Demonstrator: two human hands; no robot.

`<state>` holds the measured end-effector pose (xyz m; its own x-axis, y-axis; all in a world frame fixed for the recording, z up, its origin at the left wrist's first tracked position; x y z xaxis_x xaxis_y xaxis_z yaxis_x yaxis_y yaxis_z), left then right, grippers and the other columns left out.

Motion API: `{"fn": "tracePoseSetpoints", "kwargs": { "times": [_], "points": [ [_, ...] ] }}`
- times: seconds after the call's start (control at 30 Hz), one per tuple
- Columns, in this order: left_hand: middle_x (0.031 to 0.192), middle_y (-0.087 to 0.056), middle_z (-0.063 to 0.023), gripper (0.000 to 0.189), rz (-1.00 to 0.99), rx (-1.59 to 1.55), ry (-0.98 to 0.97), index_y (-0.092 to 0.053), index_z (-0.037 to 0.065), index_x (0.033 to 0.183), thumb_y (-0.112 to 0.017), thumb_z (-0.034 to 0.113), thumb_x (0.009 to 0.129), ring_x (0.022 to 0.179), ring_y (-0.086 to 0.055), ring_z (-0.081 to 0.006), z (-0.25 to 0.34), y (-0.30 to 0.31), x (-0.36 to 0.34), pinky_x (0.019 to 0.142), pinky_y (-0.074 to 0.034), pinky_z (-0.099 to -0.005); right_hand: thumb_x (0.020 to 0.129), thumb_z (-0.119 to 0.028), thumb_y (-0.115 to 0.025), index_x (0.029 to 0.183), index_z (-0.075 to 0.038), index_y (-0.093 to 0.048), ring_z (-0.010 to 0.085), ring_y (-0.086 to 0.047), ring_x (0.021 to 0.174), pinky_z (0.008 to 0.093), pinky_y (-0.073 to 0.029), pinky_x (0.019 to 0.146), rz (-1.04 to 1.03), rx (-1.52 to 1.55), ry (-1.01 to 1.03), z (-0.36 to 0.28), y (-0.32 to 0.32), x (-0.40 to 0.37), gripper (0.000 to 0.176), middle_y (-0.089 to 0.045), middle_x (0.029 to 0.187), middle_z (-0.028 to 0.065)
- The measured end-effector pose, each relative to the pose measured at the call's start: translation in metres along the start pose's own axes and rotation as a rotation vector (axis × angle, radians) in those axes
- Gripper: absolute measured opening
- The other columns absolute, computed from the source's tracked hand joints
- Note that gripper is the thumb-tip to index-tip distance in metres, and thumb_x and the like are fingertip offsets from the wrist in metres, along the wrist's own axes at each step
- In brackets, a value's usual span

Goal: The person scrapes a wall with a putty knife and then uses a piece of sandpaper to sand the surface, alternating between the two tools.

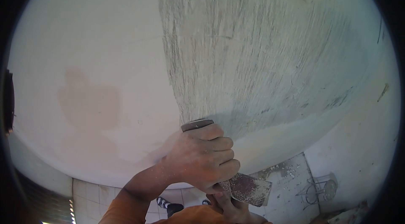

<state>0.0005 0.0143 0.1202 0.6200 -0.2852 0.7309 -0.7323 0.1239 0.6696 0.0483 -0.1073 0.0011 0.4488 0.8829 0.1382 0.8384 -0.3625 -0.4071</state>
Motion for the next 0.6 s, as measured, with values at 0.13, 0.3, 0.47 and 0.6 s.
{"fn": "tracePoseSetpoints", "kwargs": {
  "times": [0.13,0.3,0.47,0.6],
  "points": [
    [0.053,-0.04,0.0026,0.024,0.026,0.013,0.006,-0.043,0.013,0.054,-0.058,0.03,0.047,0.056,-0.046,-0.0139,-0.001,0.015,0.015,0.061,-0.037,-0.0271,0.093,-0.019,-0.05,0.091,0.004,-0.053,0.0087,-0.036,0.041,0.0226,-0.029,0.034,-0.034,0.0,0.051,-0.03,-0.008,0.01,0.023,-0.038,0.052,0.0023],
    [0.052,-0.04,0.0026,0.024,-0.005,0.013,0.015,-0.043,0.014,0.054,-0.058,0.029,0.044,0.056,-0.047,-0.0142,0.0,0.003,0.009,0.061,-0.037,-0.0275,0.091,-0.022,-0.053,0.092,0.005,-0.052,0.0095,-0.035,0.041,0.0219,-0.031,0.036,-0.02,-0.002,-0.019,-0.022,-0.003,0.006,0.027,-0.036,0.051,0.0009],
    [0.052,-0.039,0.0029,0.023,0.106,-0.025,0.001,-0.044,0.014,0.053,-0.057,0.03,0.042,0.055,-0.045,-0.0143,0.0,0.02,0.021,0.06,-0.036,-0.0278,0.093,-0.019,-0.051,0.094,0.004,-0.051,0.0094,-0.036,0.042,0.0231,-0.031,0.035,-0.069,-0.067,-0.011,-0.046,-0.012,0.004,0.023,-0.037,0.053,0.0014],
    [0.053,-0.041,0.0023,0.026,0.039,0.016,0.023,-0.046,0.013,0.053,-0.06,0.031,0.043,0.057,-0.046,-0.0155,0.0,0.011,0.011,0.063,-0.037,-0.0283,0.093,-0.02,-0.05,0.093,0.004,-0.05,0.0096,-0.037,0.042,0.0227,-0.03,0.034,-0.068,-0.063,0.03,-0.034,-0.009,0.008,0.023,-0.04,0.054,0.0033]
  ]
}}
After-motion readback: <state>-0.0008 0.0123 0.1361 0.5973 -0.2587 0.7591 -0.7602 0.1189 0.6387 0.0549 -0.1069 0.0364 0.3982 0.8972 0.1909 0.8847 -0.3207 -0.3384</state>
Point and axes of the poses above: each hand's wrist, its own x-axis towards the middle knuckle, its own y-axis out of the back of the hand, z = x × y, the point moved 4 cm from there along x, towards the middle knuckle
